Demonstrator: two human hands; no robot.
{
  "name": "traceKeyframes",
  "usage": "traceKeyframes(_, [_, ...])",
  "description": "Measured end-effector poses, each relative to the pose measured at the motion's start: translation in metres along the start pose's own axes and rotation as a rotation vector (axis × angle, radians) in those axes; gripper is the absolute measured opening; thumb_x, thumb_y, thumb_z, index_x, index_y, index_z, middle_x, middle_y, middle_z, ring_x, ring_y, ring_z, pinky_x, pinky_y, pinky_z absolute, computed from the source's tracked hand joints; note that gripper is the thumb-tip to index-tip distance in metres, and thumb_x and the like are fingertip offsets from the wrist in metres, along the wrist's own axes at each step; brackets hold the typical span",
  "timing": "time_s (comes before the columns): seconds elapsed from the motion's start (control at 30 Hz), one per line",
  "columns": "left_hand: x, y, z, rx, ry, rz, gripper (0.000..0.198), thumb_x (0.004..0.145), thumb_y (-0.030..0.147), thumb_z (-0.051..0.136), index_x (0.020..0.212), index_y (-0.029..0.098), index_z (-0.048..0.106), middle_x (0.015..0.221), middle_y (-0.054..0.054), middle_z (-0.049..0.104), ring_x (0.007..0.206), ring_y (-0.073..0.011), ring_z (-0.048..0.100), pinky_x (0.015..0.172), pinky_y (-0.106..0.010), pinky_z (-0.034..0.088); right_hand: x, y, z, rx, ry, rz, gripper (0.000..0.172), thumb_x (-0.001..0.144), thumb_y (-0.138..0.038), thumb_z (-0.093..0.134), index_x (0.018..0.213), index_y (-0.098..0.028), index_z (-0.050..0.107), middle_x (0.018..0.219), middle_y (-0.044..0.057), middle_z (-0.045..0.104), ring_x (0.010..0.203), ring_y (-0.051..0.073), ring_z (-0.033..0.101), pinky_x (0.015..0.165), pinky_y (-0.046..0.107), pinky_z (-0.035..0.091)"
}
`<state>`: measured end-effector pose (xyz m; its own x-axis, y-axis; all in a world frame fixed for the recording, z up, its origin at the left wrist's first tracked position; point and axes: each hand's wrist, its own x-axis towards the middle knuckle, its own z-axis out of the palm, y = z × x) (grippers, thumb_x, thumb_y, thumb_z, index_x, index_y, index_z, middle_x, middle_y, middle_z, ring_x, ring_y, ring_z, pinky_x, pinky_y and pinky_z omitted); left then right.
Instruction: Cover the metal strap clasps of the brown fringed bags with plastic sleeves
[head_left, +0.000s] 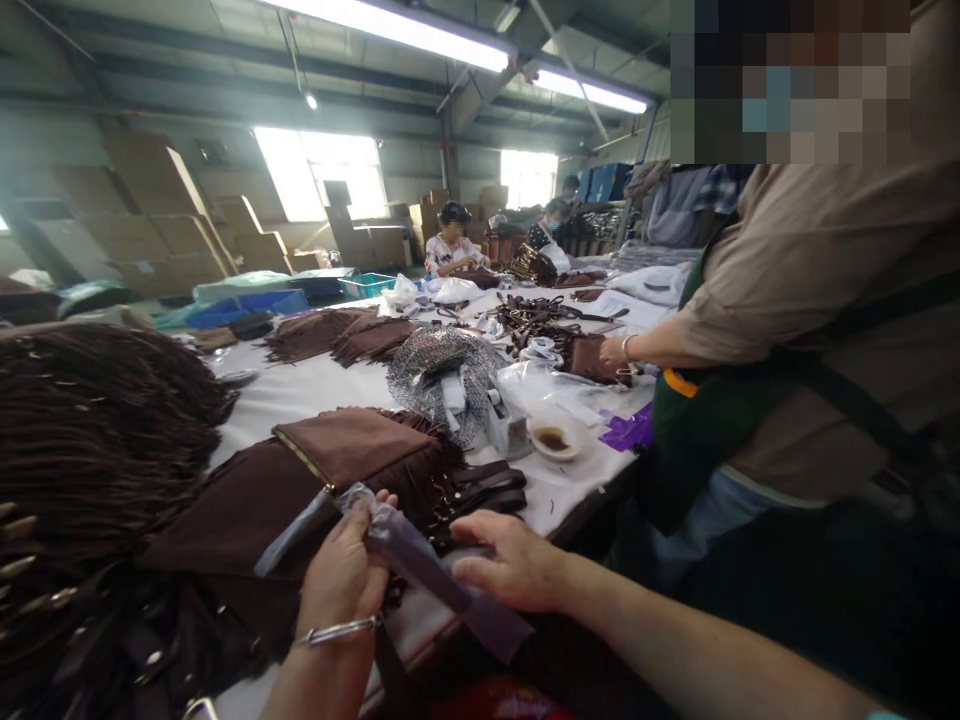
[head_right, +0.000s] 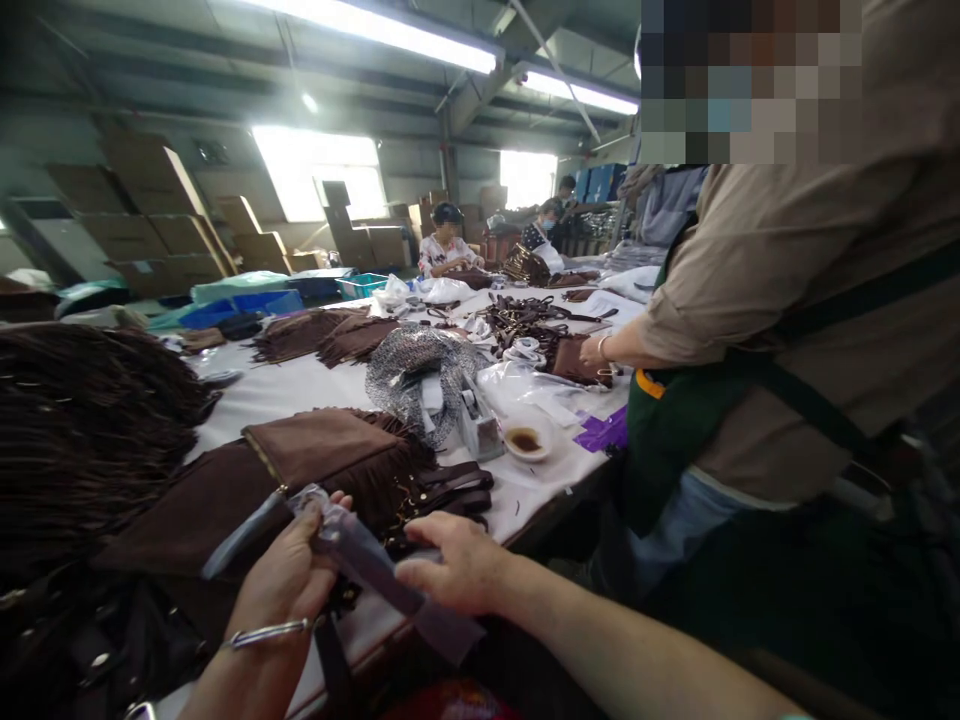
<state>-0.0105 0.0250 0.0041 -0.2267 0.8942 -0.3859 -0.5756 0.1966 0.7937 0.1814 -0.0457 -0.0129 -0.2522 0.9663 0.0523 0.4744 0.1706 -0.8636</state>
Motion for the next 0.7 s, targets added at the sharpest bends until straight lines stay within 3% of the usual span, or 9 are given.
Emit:
traceKeyframes(0.07, [-0.001,0.002,-0.002,0.000,0.000,-0.006,0.018,0.090,0.011,0.049,0.085,0.008,0.066,0.080,-0.011,0.070,0.065,-0.0135,0.066,0.055,-0.022,0.055,0.015,-0.006,0.023,0.054,-0.052,0.060,0.038,0.077,-0.041,0.064,0.107,-0.017,0.070,0.095,0.005,0.070,0.081,0.019,0.061,0.068,0.024,0.044])
traceKeyframes(0.17, [-0.002,0.001,-0.007,-0.005,-0.009,-0.011,0.015,0.088,0.010,0.053,0.085,0.008,0.067,0.081,-0.012,0.071,0.066,-0.0135,0.067,0.057,-0.022,0.056,0.024,-0.006,0.054,0.189,-0.098,0.224,0.018,0.074,-0.029,0.060,0.076,-0.014,0.070,0.060,-0.001,0.061,0.052,0.010,0.049,0.047,0.019,0.033])
traceKeyframes(0.23, [-0.001,-0.001,-0.009,-0.006,-0.014,-0.011,0.013,0.087,0.010,0.055,0.085,0.008,0.068,0.083,-0.012,0.071,0.067,-0.0137,0.067,0.059,-0.022,0.056,0.027,-0.006,0.064,0.337,-0.071,0.292,0.015,0.073,-0.025,0.057,0.067,-0.014,0.064,0.053,-0.003,0.056,0.046,0.008,0.044,0.043,0.019,0.029])
traceKeyframes(0.33, [-0.001,-0.007,-0.009,-0.006,-0.013,-0.008,0.013,0.086,0.010,0.055,0.086,0.009,0.068,0.085,-0.012,0.072,0.071,-0.0144,0.069,0.062,-0.022,0.057,0.036,-0.013,0.066,0.488,-0.025,0.303,0.016,0.073,-0.026,0.057,0.063,-0.014,0.059,0.053,-0.002,0.057,0.045,0.008,0.046,0.042,0.019,0.030])
traceKeyframes(0.53, [-0.005,-0.012,-0.010,0.029,-0.033,-0.043,0.014,0.085,0.011,0.056,0.086,0.012,0.070,0.083,-0.011,0.074,0.073,-0.0178,0.070,0.066,-0.026,0.058,0.055,-0.026,0.066,0.547,0.053,0.238,0.017,0.070,-0.024,0.058,0.057,-0.013,0.057,0.051,-0.002,0.057,0.044,0.008,0.045,0.043,0.019,0.032])
traceKeyframes(0.7, [-0.009,-0.008,-0.030,0.224,-0.049,-0.027,0.014,0.083,0.020,0.062,0.089,0.011,0.071,0.076,-0.011,0.074,0.063,-0.0201,0.069,0.058,-0.029,0.056,0.047,-0.025,0.065,0.543,-0.016,0.256,0.020,0.072,-0.028,0.059,0.058,-0.014,0.057,0.051,-0.002,0.058,0.042,0.009,0.049,0.042,0.020,0.036])
